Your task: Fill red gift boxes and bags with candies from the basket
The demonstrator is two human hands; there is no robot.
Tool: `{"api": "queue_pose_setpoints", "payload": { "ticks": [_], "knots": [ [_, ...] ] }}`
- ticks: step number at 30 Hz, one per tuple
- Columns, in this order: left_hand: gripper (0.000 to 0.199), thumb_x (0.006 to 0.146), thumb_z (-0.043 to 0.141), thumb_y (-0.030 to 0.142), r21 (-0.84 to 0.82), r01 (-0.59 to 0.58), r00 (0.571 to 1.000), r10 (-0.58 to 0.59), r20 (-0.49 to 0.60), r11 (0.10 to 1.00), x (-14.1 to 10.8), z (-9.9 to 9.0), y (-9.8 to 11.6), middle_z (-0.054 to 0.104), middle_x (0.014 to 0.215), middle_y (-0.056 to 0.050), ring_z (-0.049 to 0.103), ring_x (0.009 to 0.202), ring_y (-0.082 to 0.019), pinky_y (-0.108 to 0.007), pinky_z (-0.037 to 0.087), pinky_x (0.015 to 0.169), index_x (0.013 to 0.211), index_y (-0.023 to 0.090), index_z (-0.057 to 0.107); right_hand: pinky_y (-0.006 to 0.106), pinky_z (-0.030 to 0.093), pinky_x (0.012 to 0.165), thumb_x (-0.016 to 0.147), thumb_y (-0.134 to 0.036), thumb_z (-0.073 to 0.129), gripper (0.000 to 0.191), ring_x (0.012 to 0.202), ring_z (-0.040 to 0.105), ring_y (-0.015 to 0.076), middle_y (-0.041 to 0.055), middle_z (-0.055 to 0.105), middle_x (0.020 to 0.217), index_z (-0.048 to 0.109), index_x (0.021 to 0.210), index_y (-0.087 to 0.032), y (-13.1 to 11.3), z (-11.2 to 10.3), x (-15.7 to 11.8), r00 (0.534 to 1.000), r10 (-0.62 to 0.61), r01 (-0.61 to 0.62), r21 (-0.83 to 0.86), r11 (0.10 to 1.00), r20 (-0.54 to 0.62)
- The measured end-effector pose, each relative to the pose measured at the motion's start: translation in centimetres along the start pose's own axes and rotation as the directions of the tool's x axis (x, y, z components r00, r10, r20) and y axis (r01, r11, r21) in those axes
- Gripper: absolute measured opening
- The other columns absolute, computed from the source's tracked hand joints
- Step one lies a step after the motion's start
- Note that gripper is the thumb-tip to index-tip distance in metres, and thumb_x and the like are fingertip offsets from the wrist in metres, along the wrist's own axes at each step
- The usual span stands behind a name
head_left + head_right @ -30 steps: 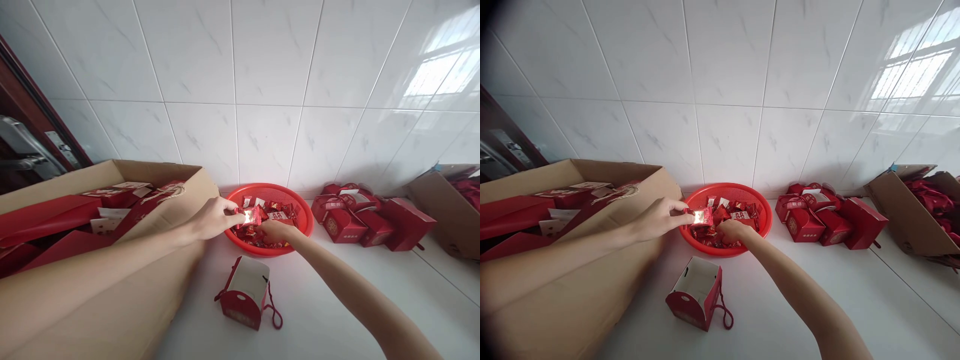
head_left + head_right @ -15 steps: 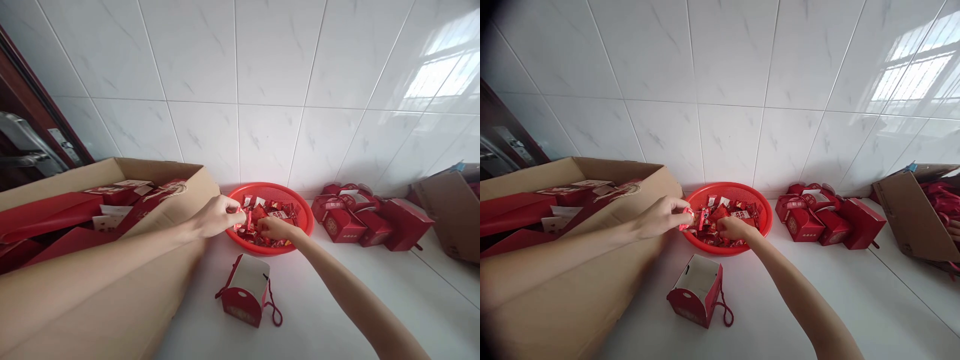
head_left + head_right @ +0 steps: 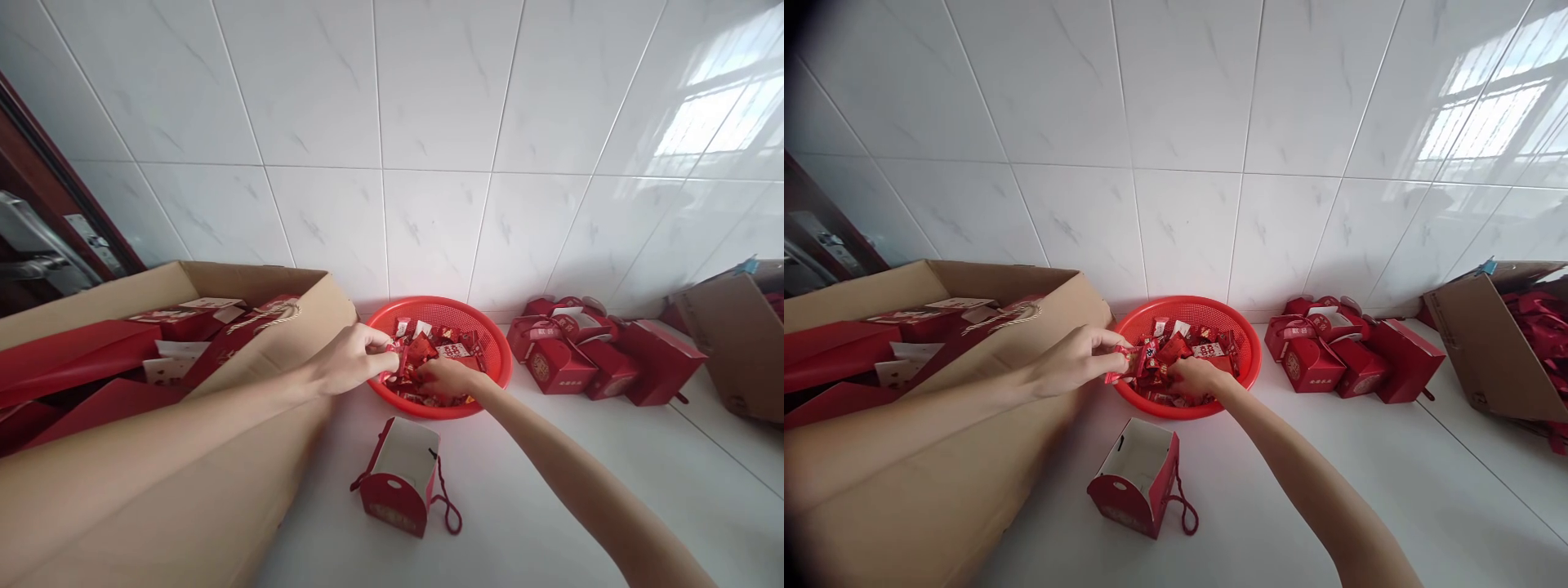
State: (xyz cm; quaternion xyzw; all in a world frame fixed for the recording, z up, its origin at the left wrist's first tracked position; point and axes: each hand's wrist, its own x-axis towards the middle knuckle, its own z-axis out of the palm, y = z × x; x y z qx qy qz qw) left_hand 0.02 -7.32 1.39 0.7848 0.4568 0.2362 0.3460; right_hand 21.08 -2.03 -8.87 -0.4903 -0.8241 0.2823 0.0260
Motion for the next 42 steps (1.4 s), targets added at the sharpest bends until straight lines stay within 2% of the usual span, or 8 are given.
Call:
{"api": "queue_pose_setpoints", "payload": {
  "ticks": [6,10,13,17,22,28,32,42],
  "knots": [
    [0.026,0.073,0.055,0.031,-0.037,0.036,0.999,-0.034,0.041,0.999,0.2,-0.5,-0.1,0.047,0.052,0.003,0.042,0.056,-0.014,-0.028,0.032,0.058,0.051,0.019,0.049,0.025,0.039,0.058,0.090,-0.023,0.053,0.009,0.067,0.052,0.0143,0.0003,0.056,0.074,0.060,0.086,-0.019,0.6,-0.6,0.2,0.992,0.012,0.026,0.303,0.952,-0.123],
    [0.027,0.072,0.056,0.031,-0.077,0.060,0.998,-0.058,0.035,0.995,0.2,-0.4,-0.2,0.046,0.053,0.004,0.044,0.057,-0.013,-0.028,0.035,0.058,0.050,0.019,0.045,0.025,0.043,0.052,0.090,-0.026,0.053,0.012,0.054,0.052,0.0115,-0.0026,0.056,0.068,0.059,0.096,-0.018,0.5,-1.0,-0.2,0.997,-0.019,0.058,0.553,0.831,-0.075],
    [0.029,0.071,0.059,0.031,-0.175,0.093,0.995,-0.087,0.041,0.980,0.3,-0.4,-0.2,0.045,0.055,0.004,0.051,0.059,-0.014,-0.027,0.043,0.061,0.051,0.020,0.041,0.024,0.044,0.048,0.087,-0.032,0.058,0.015,0.051,0.052,0.0105,-0.0023,0.056,0.065,0.058,0.089,-0.017,0.5,-1.2,-0.6,0.998,-0.048,0.069,0.692,0.719,-0.050],
    [0.029,0.066,0.065,0.031,-0.329,0.160,0.987,-0.158,0.034,0.931,0.4,-0.3,-0.1,0.056,0.062,0.003,0.067,0.076,-0.021,-0.033,0.056,0.070,0.057,0.021,0.039,0.022,0.040,0.045,0.084,-0.041,0.063,0.025,0.053,0.052,0.0103,0.0002,0.059,0.065,0.058,0.081,-0.017,0.7,-1.3,-0.7,0.995,-0.096,0.073,0.796,0.601,-0.018],
    [0.035,0.067,0.068,0.031,-0.356,0.149,0.987,-0.160,-0.003,0.922,0.5,-0.2,0.0,0.059,0.066,0.005,0.071,0.079,-0.022,-0.031,0.058,0.066,0.063,0.022,0.035,0.020,0.037,0.043,0.082,-0.044,0.068,0.030,0.052,0.051,0.0097,0.0000,0.059,0.063,0.061,0.081,-0.015,1.0,-1.3,-0.6,0.992,-0.125,0.077,0.842,0.534,-0.011],
    [0.026,0.072,0.066,0.028,-0.364,0.139,0.988,-0.155,-0.013,0.921,0.6,0.0,-0.4,0.064,0.066,0.005,0.071,0.073,-0.020,-0.032,0.059,0.068,0.075,0.022,0.041,0.022,0.039,0.045,0.084,-0.045,0.067,0.030,0.049,0.051,0.0102,-0.0003,0.061,0.060,0.061,0.079,-0.016,1.4,-1.4,-0.3,0.988,-0.153,0.091,0.848,0.522,-0.012],
    [0.027,0.076,0.064,0.026,-0.362,0.139,0.989,-0.149,0.002,0.922,0.7,0.0,-0.7,0.068,0.070,0.004,0.071,0.069,-0.018,-0.034,0.059,0.070,0.097,0.022,0.047,0.024,0.041,0.048,0.086,-0.050,0.064,0.037,0.048,0.052,0.0112,-0.0006,0.058,0.055,0.060,0.072,-0.016,1.2,-1.6,-0.6,0.990,-0.139,0.070,0.826,0.559,0.010],
    [0.044,0.082,0.057,0.026,-0.240,0.095,0.995,-0.094,0.015,0.966,0.8,0.0,-1.4,0.060,0.069,0.005,0.068,0.071,-0.017,-0.031,0.058,0.072,0.126,0.023,0.057,0.029,0.052,0.068,0.087,-0.045,0.067,0.028,0.066,0.063,0.0147,0.0017,0.070,0.080,0.072,0.098,-0.020,2.1,-1.5,-0.4,0.983,0.152,-0.024,0.741,0.671,-0.106]
  ]
}}
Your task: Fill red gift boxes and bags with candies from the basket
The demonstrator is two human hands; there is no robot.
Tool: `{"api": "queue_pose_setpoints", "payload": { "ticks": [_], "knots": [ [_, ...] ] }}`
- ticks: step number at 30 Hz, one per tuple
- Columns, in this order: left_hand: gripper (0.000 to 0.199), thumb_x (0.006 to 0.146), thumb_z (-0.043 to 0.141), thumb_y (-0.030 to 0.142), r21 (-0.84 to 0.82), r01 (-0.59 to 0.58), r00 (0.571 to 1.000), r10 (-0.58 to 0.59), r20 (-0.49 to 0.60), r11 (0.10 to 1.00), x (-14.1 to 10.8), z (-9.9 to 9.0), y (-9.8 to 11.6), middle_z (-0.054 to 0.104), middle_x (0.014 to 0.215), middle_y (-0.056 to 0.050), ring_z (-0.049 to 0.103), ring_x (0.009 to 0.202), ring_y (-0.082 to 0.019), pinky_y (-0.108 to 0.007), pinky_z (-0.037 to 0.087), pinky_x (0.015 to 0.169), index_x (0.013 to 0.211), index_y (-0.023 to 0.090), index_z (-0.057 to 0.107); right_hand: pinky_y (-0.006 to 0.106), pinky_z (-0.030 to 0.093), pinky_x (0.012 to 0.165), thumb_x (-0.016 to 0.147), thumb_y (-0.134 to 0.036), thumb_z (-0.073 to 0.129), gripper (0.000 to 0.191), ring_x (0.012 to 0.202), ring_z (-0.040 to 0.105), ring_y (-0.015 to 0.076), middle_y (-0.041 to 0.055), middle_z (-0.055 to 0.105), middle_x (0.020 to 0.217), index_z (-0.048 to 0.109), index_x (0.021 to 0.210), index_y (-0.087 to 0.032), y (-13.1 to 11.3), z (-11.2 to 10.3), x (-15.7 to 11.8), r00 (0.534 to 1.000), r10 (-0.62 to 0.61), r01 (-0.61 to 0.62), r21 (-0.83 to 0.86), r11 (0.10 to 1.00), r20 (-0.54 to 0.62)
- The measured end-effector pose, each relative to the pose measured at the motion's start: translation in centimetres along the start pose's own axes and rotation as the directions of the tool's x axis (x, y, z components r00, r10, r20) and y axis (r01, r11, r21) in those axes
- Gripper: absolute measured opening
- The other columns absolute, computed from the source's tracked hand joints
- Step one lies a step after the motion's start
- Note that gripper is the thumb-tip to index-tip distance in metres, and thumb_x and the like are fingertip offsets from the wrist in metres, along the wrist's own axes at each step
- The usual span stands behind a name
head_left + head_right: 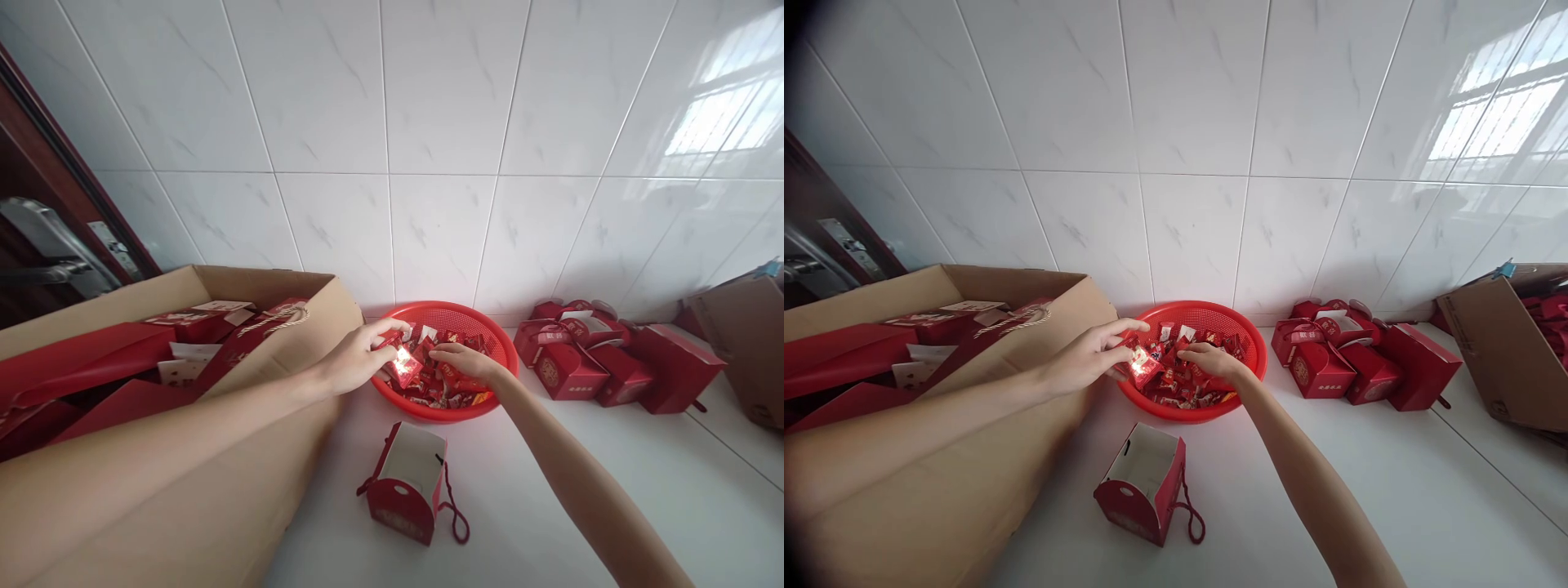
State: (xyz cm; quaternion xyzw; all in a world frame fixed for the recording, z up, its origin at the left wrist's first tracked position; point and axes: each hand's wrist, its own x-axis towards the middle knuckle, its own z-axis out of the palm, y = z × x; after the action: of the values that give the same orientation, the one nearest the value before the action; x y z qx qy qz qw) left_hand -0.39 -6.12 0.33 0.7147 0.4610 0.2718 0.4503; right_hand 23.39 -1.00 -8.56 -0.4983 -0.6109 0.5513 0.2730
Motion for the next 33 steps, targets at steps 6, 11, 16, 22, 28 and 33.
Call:
{"api": "queue_pose_setpoints", "payload": {
  "ticks": [6,11,16,22,28,33],
  "knots": [
    [0.048,0.083,0.057,0.028,0.027,0.024,1.000,-0.024,-0.010,0.999,0.0,0.1,-0.1,0.067,0.096,-0.003,0.068,0.078,-0.017,-0.032,0.059,0.075,0.130,0.022,0.059,0.029,0.052,0.066,0.085,-0.030,0.063,0.021,0.070,0.063,0.0160,0.0034,0.071,0.084,0.069,0.102,-0.020,-0.9,0.7,-0.7,0.998,-0.041,0.045,0.082,0.996,-0.054],
    [0.035,0.083,0.055,0.031,0.083,0.021,0.999,-0.018,-0.036,0.996,0.5,0.1,-1.0,0.069,0.107,-0.006,0.068,0.090,-0.022,-0.033,0.058,0.074,0.113,0.019,0.068,0.031,0.053,0.083,0.079,-0.027,0.072,0.025,0.091,0.068,0.0169,0.0046,0.073,0.102,0.066,0.103,-0.022,-3.1,2.4,-3.0,0.912,-0.387,0.407,0.436,0.803,-0.137],
    [0.035,0.086,0.056,0.034,-0.009,-0.060,0.998,0.060,0.019,0.998,0.4,0.2,-1.0,0.072,0.106,-0.006,0.068,0.100,-0.024,-0.038,0.055,0.087,0.114,0.018,0.069,0.036,0.053,0.095,0.085,-0.032,0.072,0.025,0.106,0.068,0.0205,0.0068,0.075,0.107,0.066,0.107,-0.022,-4.4,4.9,-4.6,0.811,-0.544,0.578,0.427,0.695,-0.213],
    [0.043,0.080,0.072,0.039,-0.068,-0.110,0.994,0.108,-0.028,0.992,0.0,0.3,0.0,0.073,0.107,-0.009,0.066,0.104,-0.026,-0.041,0.055,0.091,0.116,0.016,0.069,0.039,0.055,0.097,0.089,-0.035,0.068,0.022,0.115,0.066,0.0225,0.0069,0.074,0.113,0.065,0.108,-0.023,-4.5,7.7,-4.5,0.705,-0.614,0.708,0.319,0.630,-0.353],
    [0.043,0.077,0.075,0.036,-0.176,-0.099,0.993,0.086,-0.079,0.979,-0.1,0.3,0.2,0.073,0.111,-0.010,0.067,0.104,-0.026,-0.044,0.054,0.094,0.114,0.014,0.069,0.040,0.052,0.100,0.092,-0.037,0.065,0.022,0.115,0.066,0.0231,0.0064,0.073,0.116,0.067,0.110,-0.024,-5.2,7.1,-4.1,0.627,-0.684,0.765,0.127,0.631,-0.374],
    [0.034,0.078,0.072,0.034,-0.123,-0.082,0.990,0.066,-0.124,0.989,-0.1,0.3,0.6,0.075,0.096,-0.005,0.069,0.090,-0.022,-0.039,0.054,0.087,0.106,0.016,0.070,0.036,0.055,0.082,0.095,-0.039,0.052,0.027,0.094,0.069,0.0208,0.0075,0.072,0.109,0.067,0.109,-0.020,-4.7,1.8,-3.4,0.742,-0.598,0.564,-0.199,0.802,-0.303]
  ]
}}
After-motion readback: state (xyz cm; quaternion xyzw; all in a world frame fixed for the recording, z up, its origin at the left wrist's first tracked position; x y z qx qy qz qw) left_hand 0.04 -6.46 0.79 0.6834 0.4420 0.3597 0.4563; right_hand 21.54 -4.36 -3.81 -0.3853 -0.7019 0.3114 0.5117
